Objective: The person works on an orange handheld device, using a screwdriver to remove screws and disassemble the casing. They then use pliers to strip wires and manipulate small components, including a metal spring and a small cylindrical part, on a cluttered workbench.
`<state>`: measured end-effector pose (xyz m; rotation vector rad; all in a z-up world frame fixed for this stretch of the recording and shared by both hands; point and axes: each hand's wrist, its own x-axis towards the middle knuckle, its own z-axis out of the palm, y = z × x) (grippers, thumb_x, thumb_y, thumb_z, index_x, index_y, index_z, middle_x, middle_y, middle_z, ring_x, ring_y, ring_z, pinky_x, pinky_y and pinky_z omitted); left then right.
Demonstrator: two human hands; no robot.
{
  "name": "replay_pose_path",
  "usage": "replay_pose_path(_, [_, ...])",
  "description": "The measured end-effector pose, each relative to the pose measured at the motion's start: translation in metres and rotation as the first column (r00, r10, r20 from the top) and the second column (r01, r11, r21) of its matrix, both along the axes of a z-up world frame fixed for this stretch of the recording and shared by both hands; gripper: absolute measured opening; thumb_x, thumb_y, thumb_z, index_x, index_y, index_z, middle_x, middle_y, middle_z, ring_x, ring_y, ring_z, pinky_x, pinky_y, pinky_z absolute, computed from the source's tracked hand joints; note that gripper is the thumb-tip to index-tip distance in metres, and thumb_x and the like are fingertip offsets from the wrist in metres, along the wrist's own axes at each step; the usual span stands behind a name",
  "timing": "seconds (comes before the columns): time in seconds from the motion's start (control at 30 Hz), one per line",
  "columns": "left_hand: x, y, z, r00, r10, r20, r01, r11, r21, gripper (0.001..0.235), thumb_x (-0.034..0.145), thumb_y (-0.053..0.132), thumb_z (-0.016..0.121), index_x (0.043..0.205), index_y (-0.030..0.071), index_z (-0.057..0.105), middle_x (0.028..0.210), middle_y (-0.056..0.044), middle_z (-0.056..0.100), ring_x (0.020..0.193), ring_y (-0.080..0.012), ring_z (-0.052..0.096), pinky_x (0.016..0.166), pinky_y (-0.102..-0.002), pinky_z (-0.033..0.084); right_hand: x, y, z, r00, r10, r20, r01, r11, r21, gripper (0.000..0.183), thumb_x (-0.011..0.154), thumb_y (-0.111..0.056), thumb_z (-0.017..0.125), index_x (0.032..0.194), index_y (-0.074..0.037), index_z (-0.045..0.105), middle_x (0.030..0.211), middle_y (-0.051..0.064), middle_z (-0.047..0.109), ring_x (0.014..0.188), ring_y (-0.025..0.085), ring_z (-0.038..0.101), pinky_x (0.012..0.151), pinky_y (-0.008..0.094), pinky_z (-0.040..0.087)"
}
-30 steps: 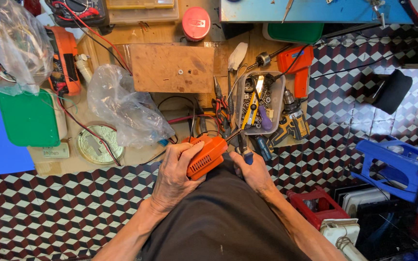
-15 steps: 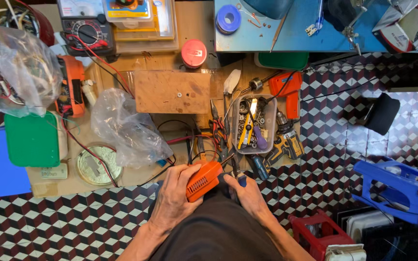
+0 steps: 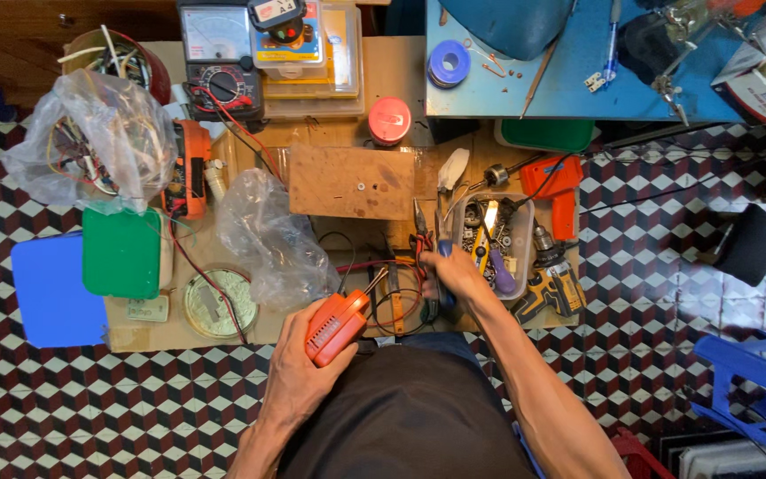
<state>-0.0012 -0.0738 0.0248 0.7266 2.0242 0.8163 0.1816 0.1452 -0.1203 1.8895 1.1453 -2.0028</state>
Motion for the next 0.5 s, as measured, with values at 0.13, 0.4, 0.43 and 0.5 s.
replay_pose_path(0.13, [-0.005, 0.006, -0.021, 0.999, -0.023, 0.035, 0.023, 1.000, 0.006, 0.070, 0.073, 0.029, 0.086, 0.135, 0.008, 0.058, 0.123, -0.012, 0.060, 0.112, -0.0276, 0.065, 0.095, -0.037, 0.053, -0.040, 0.035, -0.048, 0.986, 0.069, 0.149, -0.120, 0.924, 0.363, 0.042, 0.092, -0.023, 0.071, 0.116, 0.004, 0.052, 0.092, 0.023, 0.067, 0.080, 0.034, 0.067, 0.070, 0.044, 0.056])
replay_pose_path(0.4, [0.001, 0.027, -0.133, 0.877, 0.018, 0.481, -0.029, 0.999, 0.015, 0.075, 0.079, 0.039, 0.081, 0.141, 0.004, 0.058, 0.125, -0.012, 0.071, 0.112, -0.0198, 0.066, 0.097, -0.031, 0.053, 0.039, -0.024, -0.015, 0.977, 0.001, 0.214, -0.185, 0.510, 0.840, 0.025, 0.097, -0.020, 0.065, 0.115, -0.004, 0.070, 0.115, 0.019, 0.072, 0.103, 0.034, 0.072, 0.092, 0.042, 0.055])
replay_pose_path(0.43, [0.001, 0.031, -0.147, 0.869, -0.001, 0.494, 0.004, 1.000, -0.004, 0.077, 0.078, 0.040, 0.081, 0.142, 0.004, 0.056, 0.126, -0.011, 0.070, 0.113, -0.0190, 0.066, 0.097, -0.031, 0.053, 0.052, -0.027, -0.011, 0.959, -0.052, 0.279, -0.212, 0.525, 0.825, 0.025, 0.097, -0.018, 0.063, 0.117, -0.003, 0.069, 0.115, 0.020, 0.070, 0.100, 0.036, 0.070, 0.089, 0.044, 0.054])
replay_pose_path(0.5, [0.000, 0.040, -0.172, 0.859, -0.027, 0.511, 0.059, 0.997, -0.046, 0.080, 0.077, 0.040, 0.081, 0.144, 0.006, 0.053, 0.129, -0.009, 0.068, 0.115, -0.0173, 0.065, 0.096, -0.031, 0.053, 0.078, -0.026, -0.010, 0.907, -0.142, 0.397, -0.257, 0.560, 0.788, 0.027, 0.096, -0.014, 0.059, 0.120, -0.002, 0.066, 0.115, 0.022, 0.066, 0.094, 0.040, 0.067, 0.083, 0.048, 0.052])
